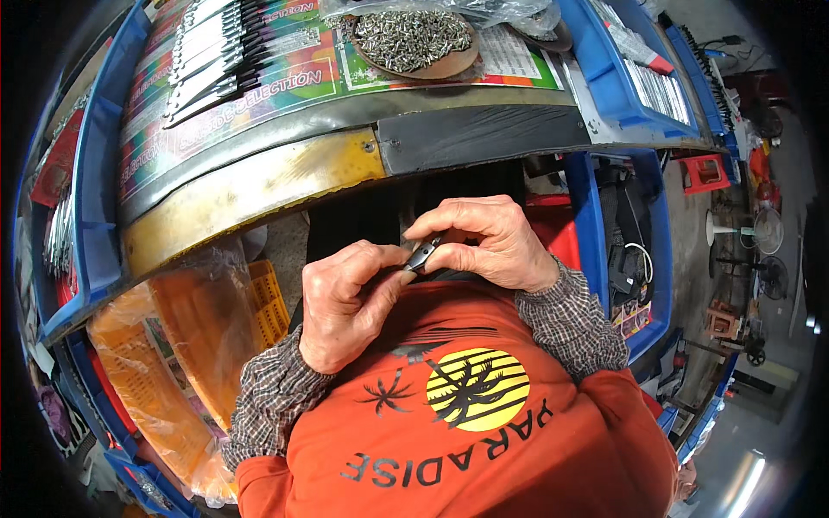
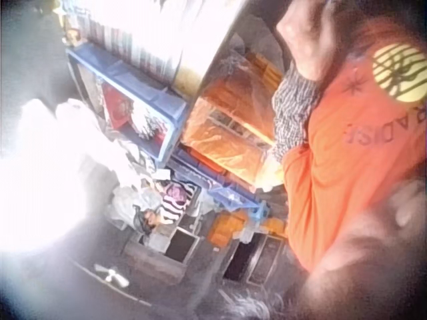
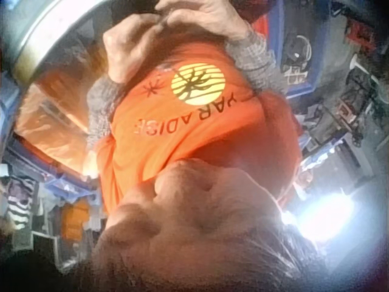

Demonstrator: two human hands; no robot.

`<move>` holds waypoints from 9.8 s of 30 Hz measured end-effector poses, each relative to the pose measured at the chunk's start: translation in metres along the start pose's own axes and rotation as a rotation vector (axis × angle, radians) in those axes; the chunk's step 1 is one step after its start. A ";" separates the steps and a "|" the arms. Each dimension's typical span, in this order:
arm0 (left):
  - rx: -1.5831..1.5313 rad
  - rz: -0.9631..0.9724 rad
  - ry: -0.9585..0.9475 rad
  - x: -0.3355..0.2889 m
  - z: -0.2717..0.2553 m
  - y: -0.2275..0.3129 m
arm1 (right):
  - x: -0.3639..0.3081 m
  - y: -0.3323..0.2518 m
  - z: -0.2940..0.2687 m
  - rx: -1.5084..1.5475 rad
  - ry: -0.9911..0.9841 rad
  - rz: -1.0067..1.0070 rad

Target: The person assembles components by fitting plastic pieces onto metal strips by hand and arranging the assembled parts in rows on the table.

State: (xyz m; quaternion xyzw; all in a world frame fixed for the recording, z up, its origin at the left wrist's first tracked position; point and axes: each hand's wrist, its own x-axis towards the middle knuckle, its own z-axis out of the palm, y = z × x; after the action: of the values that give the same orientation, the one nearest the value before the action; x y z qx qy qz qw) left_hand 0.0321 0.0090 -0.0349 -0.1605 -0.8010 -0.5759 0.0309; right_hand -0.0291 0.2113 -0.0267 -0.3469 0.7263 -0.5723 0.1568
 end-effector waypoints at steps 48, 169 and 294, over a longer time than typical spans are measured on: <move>0.239 0.086 0.033 -0.017 0.016 -0.014 | -0.039 0.012 0.022 0.450 0.088 0.376; 0.447 0.253 0.210 0.021 -0.025 0.006 | 0.045 -0.021 -0.035 -0.491 0.476 -0.178; 0.617 0.257 0.202 0.022 -0.029 0.001 | 0.093 0.003 -0.038 -0.931 0.488 -0.140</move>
State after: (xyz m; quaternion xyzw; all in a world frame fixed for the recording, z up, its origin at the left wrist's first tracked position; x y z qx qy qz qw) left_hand 0.0072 -0.0132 -0.0189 -0.1852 -0.9035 -0.3110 0.2294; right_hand -0.1206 0.1755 -0.0027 -0.2842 0.8939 -0.2627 -0.2261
